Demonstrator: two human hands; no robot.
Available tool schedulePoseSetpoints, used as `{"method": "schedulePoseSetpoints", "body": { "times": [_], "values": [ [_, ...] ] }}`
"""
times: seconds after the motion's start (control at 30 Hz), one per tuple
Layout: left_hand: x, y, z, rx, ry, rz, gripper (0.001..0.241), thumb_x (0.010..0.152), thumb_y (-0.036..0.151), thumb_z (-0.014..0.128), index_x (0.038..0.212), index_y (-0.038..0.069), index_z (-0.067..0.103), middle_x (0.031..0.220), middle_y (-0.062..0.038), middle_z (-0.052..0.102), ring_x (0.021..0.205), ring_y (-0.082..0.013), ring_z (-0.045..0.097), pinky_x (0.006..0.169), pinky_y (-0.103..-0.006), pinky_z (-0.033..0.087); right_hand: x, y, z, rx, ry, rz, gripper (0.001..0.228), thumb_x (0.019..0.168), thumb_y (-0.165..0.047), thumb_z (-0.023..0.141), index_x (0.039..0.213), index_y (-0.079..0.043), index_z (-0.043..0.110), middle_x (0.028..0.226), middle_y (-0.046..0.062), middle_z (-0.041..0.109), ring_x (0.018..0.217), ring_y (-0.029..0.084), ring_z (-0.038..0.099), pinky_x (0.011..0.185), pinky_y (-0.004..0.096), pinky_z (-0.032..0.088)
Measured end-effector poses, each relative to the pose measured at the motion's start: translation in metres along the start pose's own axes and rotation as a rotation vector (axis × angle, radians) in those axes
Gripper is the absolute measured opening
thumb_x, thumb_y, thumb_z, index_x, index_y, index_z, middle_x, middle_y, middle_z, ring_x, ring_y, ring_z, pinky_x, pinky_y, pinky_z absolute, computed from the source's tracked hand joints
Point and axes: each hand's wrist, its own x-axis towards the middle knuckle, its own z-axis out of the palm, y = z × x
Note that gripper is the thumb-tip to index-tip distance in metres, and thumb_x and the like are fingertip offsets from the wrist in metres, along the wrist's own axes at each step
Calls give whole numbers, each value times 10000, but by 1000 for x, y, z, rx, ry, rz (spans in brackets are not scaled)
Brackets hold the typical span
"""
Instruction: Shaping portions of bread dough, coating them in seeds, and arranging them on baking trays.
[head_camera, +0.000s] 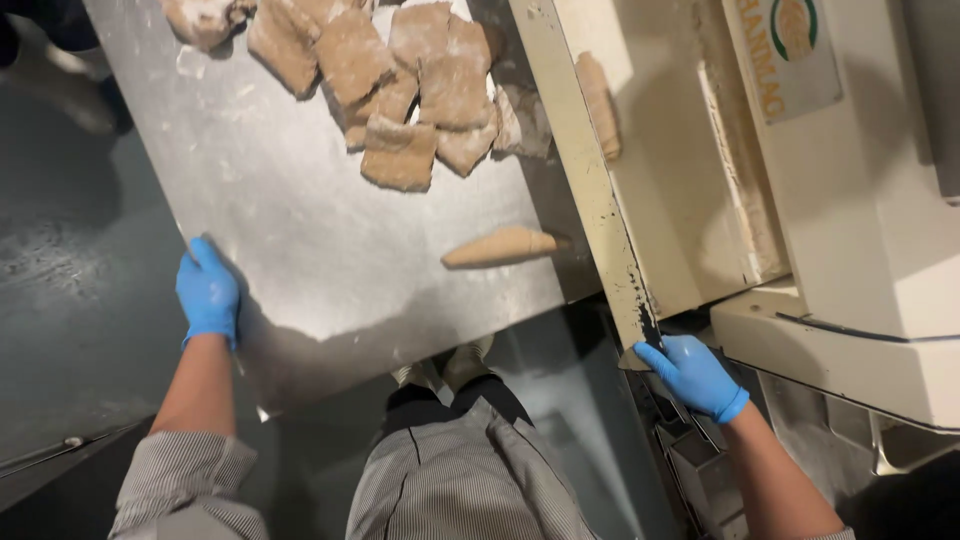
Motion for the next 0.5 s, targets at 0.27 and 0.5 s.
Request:
{"method": "schedulePoseSetpoints", "body": {
  "times": [0.27, 0.5],
  "values": [
    [-136, 212, 122, 102, -257, 810, 924, 925, 500, 721, 1565, -19, 300, 1616, -306, 272, 1488, -503, 253, 1192, -611, 177, -35, 11, -6, 304, 5, 87, 448, 959, -365, 621, 813, 54, 684, 626, 193, 597, 563, 200, 525, 558, 422, 461],
    [-180, 267, 161, 307, -772, 792, 599, 947, 453, 730, 1450, 176, 562, 1338, -140, 661, 1244, -350, 630, 1018, -448, 525, -24, 5, -5, 302, 12, -184, 426, 961, -373, 596, 886, 31, 710, 640, 136, 663, 569, 172, 581, 590, 383, 497]
  ]
}}
